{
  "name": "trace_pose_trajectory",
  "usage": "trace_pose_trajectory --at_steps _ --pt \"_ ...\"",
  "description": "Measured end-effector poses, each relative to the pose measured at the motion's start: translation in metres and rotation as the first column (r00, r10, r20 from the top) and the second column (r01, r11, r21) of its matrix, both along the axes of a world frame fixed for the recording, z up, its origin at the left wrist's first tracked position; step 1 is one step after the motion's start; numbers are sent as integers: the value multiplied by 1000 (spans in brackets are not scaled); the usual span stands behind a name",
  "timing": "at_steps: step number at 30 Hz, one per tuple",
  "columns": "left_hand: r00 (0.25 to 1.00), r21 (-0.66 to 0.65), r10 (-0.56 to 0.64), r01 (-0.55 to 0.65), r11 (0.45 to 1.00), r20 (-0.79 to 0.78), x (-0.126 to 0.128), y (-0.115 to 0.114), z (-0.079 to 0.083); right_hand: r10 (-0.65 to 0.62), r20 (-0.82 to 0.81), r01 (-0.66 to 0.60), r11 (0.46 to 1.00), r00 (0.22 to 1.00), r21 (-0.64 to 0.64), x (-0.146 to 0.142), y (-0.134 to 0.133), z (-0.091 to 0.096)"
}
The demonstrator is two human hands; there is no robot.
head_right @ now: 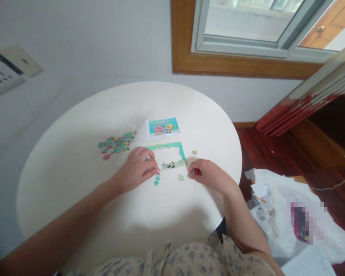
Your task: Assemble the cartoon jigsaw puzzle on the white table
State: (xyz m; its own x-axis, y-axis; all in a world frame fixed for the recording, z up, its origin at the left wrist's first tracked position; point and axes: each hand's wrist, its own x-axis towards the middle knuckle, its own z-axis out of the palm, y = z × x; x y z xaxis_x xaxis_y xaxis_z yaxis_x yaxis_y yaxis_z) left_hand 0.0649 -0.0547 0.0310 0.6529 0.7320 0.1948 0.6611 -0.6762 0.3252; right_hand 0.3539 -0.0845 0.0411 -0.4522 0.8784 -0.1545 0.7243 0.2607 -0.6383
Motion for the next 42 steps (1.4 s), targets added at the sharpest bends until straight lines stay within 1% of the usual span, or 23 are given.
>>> trace_pose_trajectory --at_steps 4,5,6,7,8,9,10,11,12,15,18,21,23,26,30,32,35,36,38,40,42 --pt "999 10 28 -28 1000 -16 -1 1 0 47 21 -47 999 999 26 -8 0 1" --pt "999 16 30 -29 999 -20 -2 1 1 36 30 -37 998 999 49 -9 1 1" --pt "999 22 28 -28 999 -21 -2 0 2 -5 44 1 996 999 87 -10 2 1" --pt "999 28 26 -25 999 -23 -3 0 2 -73 60 64 988 996 138 -9 5 1" --pt "999 33 23 -22 999 -25 -3 0 3 -159 76 141 970 984 196 -8 9 0" --pt "999 38 21 -20 999 -29 -4 -1 3 -247 90 217 941 965 258 -5 14 -1" --pt "999 43 19 -18 999 -35 -4 -1 4 -312 104 267 912 944 311 -3 18 -3" --pt "999 47 19 -17 999 -41 -4 -1 4 -344 116 286 892 932 350 0 23 -6" --pt "999 49 20 -18 999 -47 -4 -1 4 -342 132 272 887 930 373 2 28 -9" --pt "998 39 33 -31 999 -55 -4 -1 4 -289 180 202 900 940 387 6 37 -18" --pt "997 28 53 -51 998 -52 -3 0 4 -306 168 228 901 937 369 4 40 -24" --pt "996 29 75 -73 997 -45 -3 0 3 -315 121 266 913 941 308 2 42 -25" --pt "995 40 91 -89 995 -45 -3 0 3 -325 91 290 917 941 275 1 44 -25" --pt "992 68 113 -110 992 -56 -3 1 3 -337 51 313 913 940 262 2 47 -25" --pt "989 107 127 -119 987 -71 -3 1 2 -313 19 299 922 950 248 1 52 -22" --pt "988 125 131 -121 985 -78 -2 1 1 -312 -3 305 925 950 228 0 52 -18" --pt "988 143 131 -118 983 -85 -2 1 0 -311 -108 327 922 944 207 -5 50 -8" --pt "988 148 127 -113 982 -86 -2 2 0 -292 -150 319 925 945 205 -8 48 -4" --pt "989 158 116 -102 982 -86 -3 3 2 -212 -206 253 947 955 199 -18 44 5" --pt "991 170 108 -94 981 -78 -6 4 5 -106 -221 145 975 970 170 -33 42 11" --pt "992 178 105 -93 980 -63 -9 4 8 -3 -192 29 991 981 133 -49 42 13"
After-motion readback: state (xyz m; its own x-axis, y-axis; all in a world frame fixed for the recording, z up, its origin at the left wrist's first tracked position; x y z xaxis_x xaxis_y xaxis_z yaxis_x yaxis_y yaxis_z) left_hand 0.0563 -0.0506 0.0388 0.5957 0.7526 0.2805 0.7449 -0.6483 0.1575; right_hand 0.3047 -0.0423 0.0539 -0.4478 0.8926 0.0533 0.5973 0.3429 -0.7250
